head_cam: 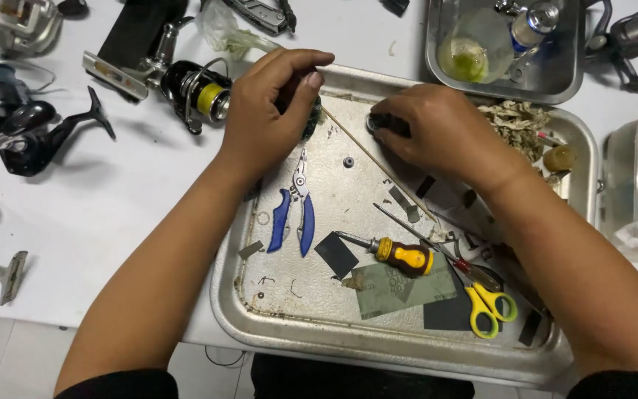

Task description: Disassembling, cleaning, and repairing internal components of a fishing reel using various tools on a workbench.

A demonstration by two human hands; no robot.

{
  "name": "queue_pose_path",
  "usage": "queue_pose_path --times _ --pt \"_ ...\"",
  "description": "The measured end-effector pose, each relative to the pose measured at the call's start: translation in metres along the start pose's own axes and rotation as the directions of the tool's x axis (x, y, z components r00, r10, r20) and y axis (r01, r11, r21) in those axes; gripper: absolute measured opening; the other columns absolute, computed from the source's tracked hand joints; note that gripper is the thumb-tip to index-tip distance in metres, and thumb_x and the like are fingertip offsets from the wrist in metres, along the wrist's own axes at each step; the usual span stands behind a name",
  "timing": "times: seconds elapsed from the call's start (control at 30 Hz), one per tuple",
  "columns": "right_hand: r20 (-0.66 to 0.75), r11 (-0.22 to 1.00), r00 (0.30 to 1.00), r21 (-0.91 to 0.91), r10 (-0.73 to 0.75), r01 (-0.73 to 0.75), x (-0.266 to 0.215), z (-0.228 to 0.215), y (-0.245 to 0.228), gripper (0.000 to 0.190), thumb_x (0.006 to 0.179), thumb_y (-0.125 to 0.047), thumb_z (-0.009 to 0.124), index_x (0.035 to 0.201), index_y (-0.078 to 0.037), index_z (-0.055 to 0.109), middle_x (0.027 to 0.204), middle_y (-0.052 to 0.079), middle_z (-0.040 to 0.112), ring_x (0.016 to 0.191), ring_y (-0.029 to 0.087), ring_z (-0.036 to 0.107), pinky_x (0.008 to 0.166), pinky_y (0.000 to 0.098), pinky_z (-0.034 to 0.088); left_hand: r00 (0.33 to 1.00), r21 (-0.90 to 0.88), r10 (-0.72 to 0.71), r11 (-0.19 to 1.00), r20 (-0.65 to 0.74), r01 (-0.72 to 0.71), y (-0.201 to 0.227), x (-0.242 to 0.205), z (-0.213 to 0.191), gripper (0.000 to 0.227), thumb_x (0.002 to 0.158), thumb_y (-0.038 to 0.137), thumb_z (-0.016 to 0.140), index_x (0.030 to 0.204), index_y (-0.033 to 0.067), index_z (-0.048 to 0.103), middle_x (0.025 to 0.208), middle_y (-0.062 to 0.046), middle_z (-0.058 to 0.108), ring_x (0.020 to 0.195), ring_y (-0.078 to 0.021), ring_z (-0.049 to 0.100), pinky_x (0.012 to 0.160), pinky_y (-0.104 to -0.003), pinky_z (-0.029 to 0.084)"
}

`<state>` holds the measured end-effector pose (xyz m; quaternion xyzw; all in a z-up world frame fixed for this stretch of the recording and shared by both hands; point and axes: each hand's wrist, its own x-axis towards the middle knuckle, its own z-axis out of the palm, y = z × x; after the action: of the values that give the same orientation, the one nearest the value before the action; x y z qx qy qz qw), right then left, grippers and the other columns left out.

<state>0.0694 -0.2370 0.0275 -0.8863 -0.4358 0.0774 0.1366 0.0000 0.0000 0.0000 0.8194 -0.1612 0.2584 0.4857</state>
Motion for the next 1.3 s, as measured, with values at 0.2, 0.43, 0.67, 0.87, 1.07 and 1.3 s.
queue_pose_path --times 0.2,0.43,0.67,0.87,1.07,1.3 --pt "-0.1 0.99 0.985 -0.004 -0.139 0.14 -0.005 0.009 0.006 0.019 0.095 -0.015 0.076 0.11 -0.004 0.081 0.105 0.016 0.078 0.088 0.032 0.074 0.08 0.0423 0.064 0.895 0.034 -0.01 0.999 0.447 -0.005 0.014 0.008 -0.006 0.02 0.096 0.006 0.07 0.116 0.0052 0.075 0.104 -0.011 0.071 0.094 -0.025 0.067 0.085 -0.038 0.052" --pt "-0.115 0.979 0.993 0.198 -0.027 0.05 -0.004 0.018 0.025 0.013 0.086 -0.017 0.077 0.099 -0.013 0.078 0.093 0.009 0.076 0.098 0.035 0.073 0.083 0.0464 0.056 0.704 0.178 -0.112 0.984 0.701 -0.021 0.023 0.008 0.015 0.019 0.084 0.007 0.075 0.102 0.0013 0.077 0.099 -0.022 0.073 0.092 -0.0424 0.072 0.081 -0.051 0.057" --pt "-0.185 0.938 0.979 0.346 0.085 -0.016 -0.007 0.012 0.024 0.01 0.083 -0.012 0.08 0.092 -0.012 0.076 0.091 0.011 0.074 0.089 0.035 0.073 0.077 0.0464 0.057 0.717 0.178 -0.153 0.983 0.681 0.041 0.01 0.006 0.023 0.013 0.086 0.01 0.074 0.099 0.0087 0.076 0.098 -0.013 0.074 0.096 -0.0345 0.073 0.082 -0.042 0.059" --pt "-0.353 0.883 0.913 0.47 0.203 -0.015 -0.029 -0.014 0.01 0.014 0.086 -0.01 0.082 0.099 -0.013 0.079 0.08 0.004 0.075 0.079 0.022 0.074 0.074 0.0321 0.059 0.776 -0.456 -0.406 0.64 0.483 0.618 0.025 0.015 0.015 0.03 0.087 0.007 0.078 0.116 0.0053 0.072 0.104 -0.01 0.077 0.097 -0.0163 0.076 0.086 -0.03 0.064" --pt "-0.583 0.892 0.806 0.414 0.106 0.182 -0.046 -0.031 -0.013 0.012 0.086 -0.002 0.081 0.096 -0.006 0.081 0.084 0.01 0.077 0.075 0.022 0.074 0.071 0.0331 0.058 0.786 -0.705 -0.379 0.358 0.489 0.612 0.025 0.018 0.047 0.042 0.086 0.001 0.079 0.125 -0.0052 0.062 0.111 -0.017 0.072 0.1 -0.0217 0.076 0.091 -0.032 0.066" --pt "-0.611 0.873 0.789 0.42 0.069 0.248 -0.047 -0.029 -0.016 0.015 0.082 0.001 0.083 0.094 -0.006 0.081 0.087 0.012 0.075 0.074 0.025 0.074 0.071 0.0346 0.058 0.783 -0.73 -0.354 0.302 0.512 0.614 0.025 0.01 0.062 0.039 0.089 0.002 0.077 0.124 -0.007 0.063 0.11 -0.018 0.072 0.098 -0.0227 0.076 0.09 -0.035 0.066"
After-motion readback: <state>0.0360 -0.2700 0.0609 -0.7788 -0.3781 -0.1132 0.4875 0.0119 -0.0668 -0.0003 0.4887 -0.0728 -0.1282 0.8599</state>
